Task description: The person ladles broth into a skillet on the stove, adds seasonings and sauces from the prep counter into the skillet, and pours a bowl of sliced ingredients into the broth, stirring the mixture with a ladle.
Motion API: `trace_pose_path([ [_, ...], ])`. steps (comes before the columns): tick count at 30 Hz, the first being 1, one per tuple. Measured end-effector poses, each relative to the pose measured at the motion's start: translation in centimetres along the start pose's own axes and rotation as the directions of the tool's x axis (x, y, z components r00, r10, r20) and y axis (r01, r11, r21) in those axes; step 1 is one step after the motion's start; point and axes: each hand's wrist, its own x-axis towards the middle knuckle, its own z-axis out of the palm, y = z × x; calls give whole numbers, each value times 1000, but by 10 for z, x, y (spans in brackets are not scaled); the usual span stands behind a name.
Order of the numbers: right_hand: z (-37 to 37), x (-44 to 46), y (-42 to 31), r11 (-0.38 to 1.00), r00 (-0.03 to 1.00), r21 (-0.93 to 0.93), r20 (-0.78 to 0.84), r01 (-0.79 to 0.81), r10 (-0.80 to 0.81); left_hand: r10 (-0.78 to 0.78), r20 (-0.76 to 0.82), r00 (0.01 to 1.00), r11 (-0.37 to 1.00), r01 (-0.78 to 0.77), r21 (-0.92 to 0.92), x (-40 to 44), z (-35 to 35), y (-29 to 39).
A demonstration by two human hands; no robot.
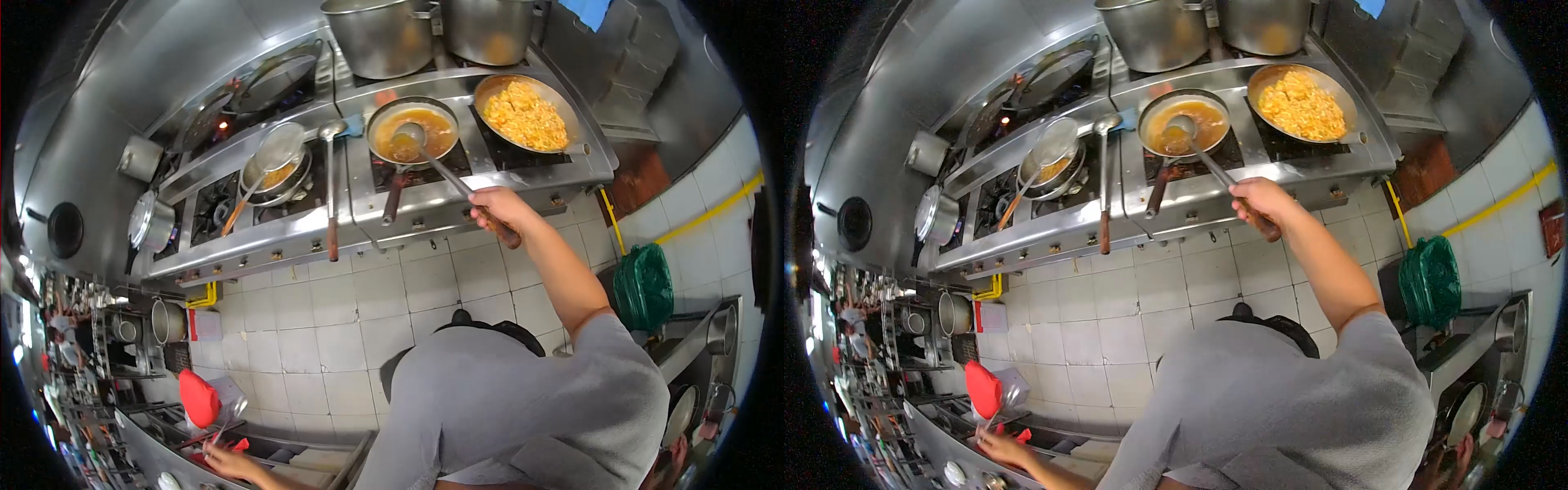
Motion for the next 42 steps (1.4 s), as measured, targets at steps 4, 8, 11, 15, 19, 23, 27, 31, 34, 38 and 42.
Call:
trace_pose_path([
  [4, -23, -6, 10, 998, 997, -21, 58, 52, -51, -7, 237, 971, 985, 47, -164, -84, 138, 45],
  [8, -31, -19, 18, 990, 987, 41, 84, 136, -139, 33, 427, 903, 872, 183, -453, -150, 280, 114],
  [11, -33, -33, 15, 987, 984, 6, 70, 163, -163, 196, 546, 814, 860, 125, -495, -196, 361, 209],
  [15, -34, -54, 5, 982, 980, 3, 73, 188, -188, 365, 676, 641, 798, 159, -582, -239, 458, 289],
  [19, -35, -65, 4, 980, 975, 22, 95, 200, -201, 392, 730, 559, 812, 162, -561, -277, 526, 333],
  [23, -34, -73, 3, 979, 975, 77, 105, 188, -196, 405, 735, 544, 855, 61, -516, -297, 558, 339],
  [27, -35, -75, 4, 980, 975, 75, 114, 185, -192, 335, 772, 540, 867, 144, -477, -306, 596, 313],
  [31, -36, -71, 6, 980, 977, 90, 107, 178, -187, 192, 838, 512, 776, 444, -449, -291, 594, 303],
  [34, -37, -62, 12, 980, 977, 85, 102, 180, -188, 127, 839, 528, 731, 522, -439, -268, 567, 321],
  [38, -39, -51, 17, 982, 980, 50, 75, 184, -187, 176, 854, 489, 716, 532, -452, -234, 551, 321],
  [42, -36, -48, 19, 987, 987, 27, 29, 158, -159, 155, 850, 504, 633, 609, -477, -201, 497, 355],
])
